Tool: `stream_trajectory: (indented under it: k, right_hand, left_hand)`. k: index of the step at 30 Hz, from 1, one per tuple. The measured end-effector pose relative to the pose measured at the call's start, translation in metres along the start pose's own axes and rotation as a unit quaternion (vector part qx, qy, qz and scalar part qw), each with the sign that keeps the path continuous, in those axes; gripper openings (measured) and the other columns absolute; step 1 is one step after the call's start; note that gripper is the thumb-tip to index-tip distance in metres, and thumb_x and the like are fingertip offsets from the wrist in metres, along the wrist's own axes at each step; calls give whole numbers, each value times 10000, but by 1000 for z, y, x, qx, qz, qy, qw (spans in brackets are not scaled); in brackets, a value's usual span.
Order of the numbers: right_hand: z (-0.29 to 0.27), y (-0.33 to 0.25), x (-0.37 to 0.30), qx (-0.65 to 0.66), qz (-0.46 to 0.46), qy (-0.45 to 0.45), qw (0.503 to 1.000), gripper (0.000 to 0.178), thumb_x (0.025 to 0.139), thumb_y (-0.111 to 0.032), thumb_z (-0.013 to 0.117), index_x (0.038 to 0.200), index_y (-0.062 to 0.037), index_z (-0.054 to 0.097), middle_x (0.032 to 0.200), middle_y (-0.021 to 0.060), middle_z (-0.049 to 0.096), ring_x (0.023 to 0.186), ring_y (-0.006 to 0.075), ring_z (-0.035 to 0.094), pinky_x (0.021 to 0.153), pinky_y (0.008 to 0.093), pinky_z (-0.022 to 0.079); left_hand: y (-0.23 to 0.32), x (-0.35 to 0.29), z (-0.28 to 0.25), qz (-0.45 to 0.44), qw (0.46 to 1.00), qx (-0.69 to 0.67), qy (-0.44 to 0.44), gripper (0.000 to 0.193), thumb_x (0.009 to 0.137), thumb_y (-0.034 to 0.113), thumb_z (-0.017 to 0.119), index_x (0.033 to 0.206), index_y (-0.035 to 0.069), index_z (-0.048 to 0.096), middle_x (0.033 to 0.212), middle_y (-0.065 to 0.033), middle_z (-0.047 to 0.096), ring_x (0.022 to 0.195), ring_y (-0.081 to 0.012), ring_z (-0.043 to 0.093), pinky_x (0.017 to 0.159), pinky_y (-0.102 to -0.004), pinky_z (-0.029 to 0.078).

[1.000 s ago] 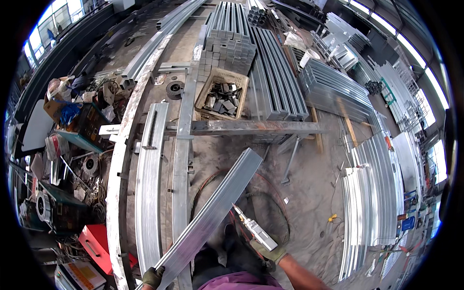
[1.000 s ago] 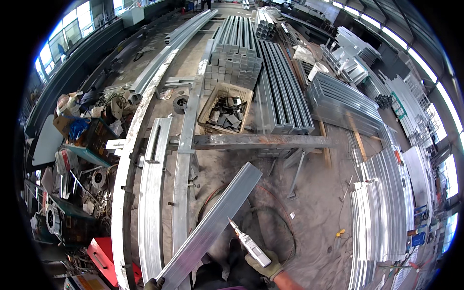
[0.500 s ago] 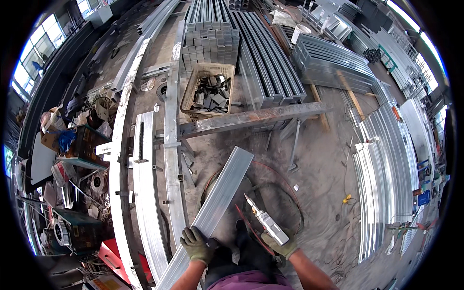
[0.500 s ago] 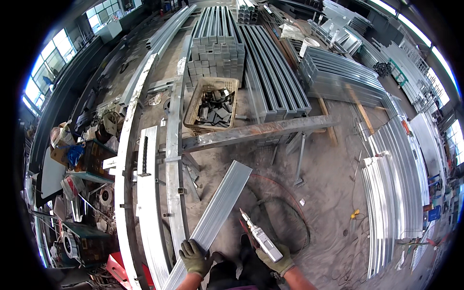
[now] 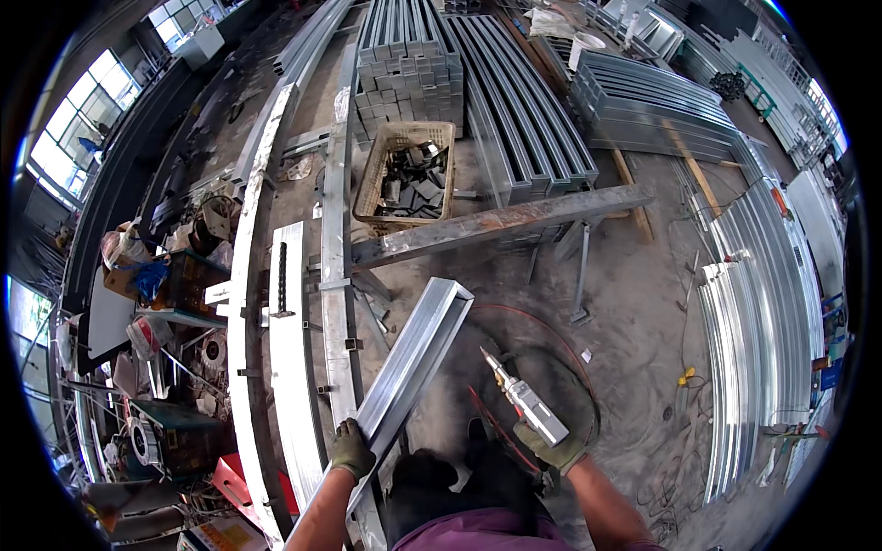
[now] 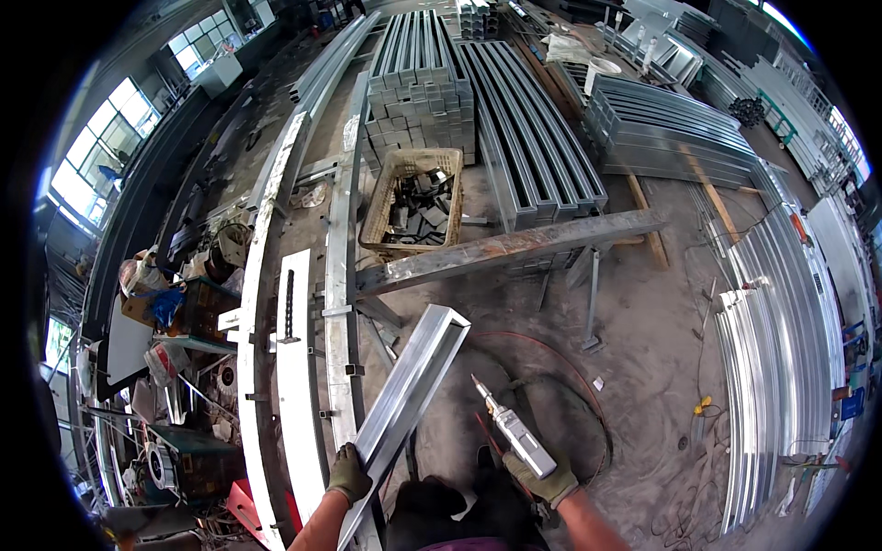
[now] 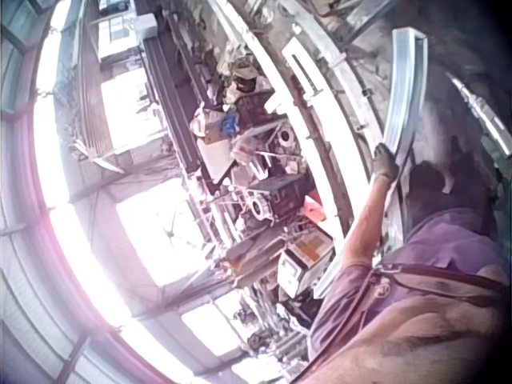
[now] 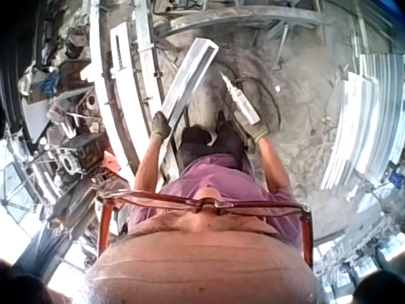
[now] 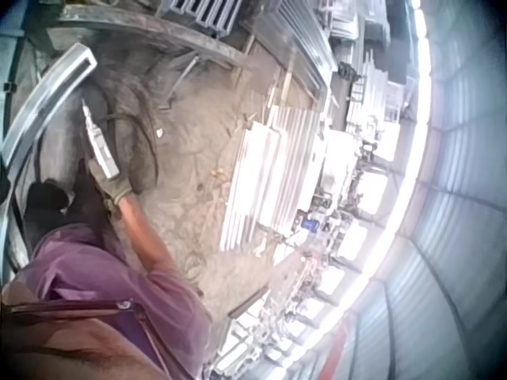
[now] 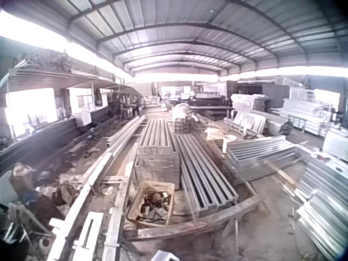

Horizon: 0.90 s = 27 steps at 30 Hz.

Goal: The person welds two aluminum profiles together using a handheld welding torch. They position the pieces, weld the joints, and use a hammer to tap the assembly into alignment. The person repeats this process on multiple joints of the frame.

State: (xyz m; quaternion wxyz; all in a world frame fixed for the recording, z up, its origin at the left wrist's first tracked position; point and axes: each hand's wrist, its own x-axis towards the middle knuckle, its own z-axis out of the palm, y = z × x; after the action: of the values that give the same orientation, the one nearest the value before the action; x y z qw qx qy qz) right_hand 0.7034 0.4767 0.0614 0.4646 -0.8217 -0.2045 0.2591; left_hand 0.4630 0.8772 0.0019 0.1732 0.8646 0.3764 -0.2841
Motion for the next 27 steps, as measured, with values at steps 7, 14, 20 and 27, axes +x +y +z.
stream_trajectory:
  k: [7,14,20,27]
  right_hand:
    - [-19,-81,44,-37,-114,109,987,217,909,-183,899,1074,-78,805,878,52,779,790,208,754,739,377,615]
    - [-5,-60,54,-5,82,75,994,285,971,-248,874,1180,-73,794,971,84,808,888,233,796,792,388,632]
    - [27,-52,75,-11,66,128,990,140,975,-105,822,1074,-49,741,815,-12,653,671,103,610,607,331,522]
    - [44,-56,105,63,134,136,980,134,1006,-103,810,1111,-63,738,812,-27,623,680,83,581,594,302,498]
  left_hand:
    - [-44,21,14,38,988,-42,146,234,879,91,671,1099,67,748,1216,-261,710,1125,-503,698,967,-589,580]
    - [-39,26,7,21,994,-82,72,274,886,103,704,1152,37,728,1253,-275,689,1216,-514,655,1019,-573,558]
    - [3,7,-16,187,925,-130,304,554,889,101,782,1402,-3,601,1360,-270,618,1282,-481,597,1078,-563,507]
    - [118,48,-67,302,907,-230,181,628,907,131,796,1481,40,558,1365,-243,640,1213,-463,662,1031,-556,554]
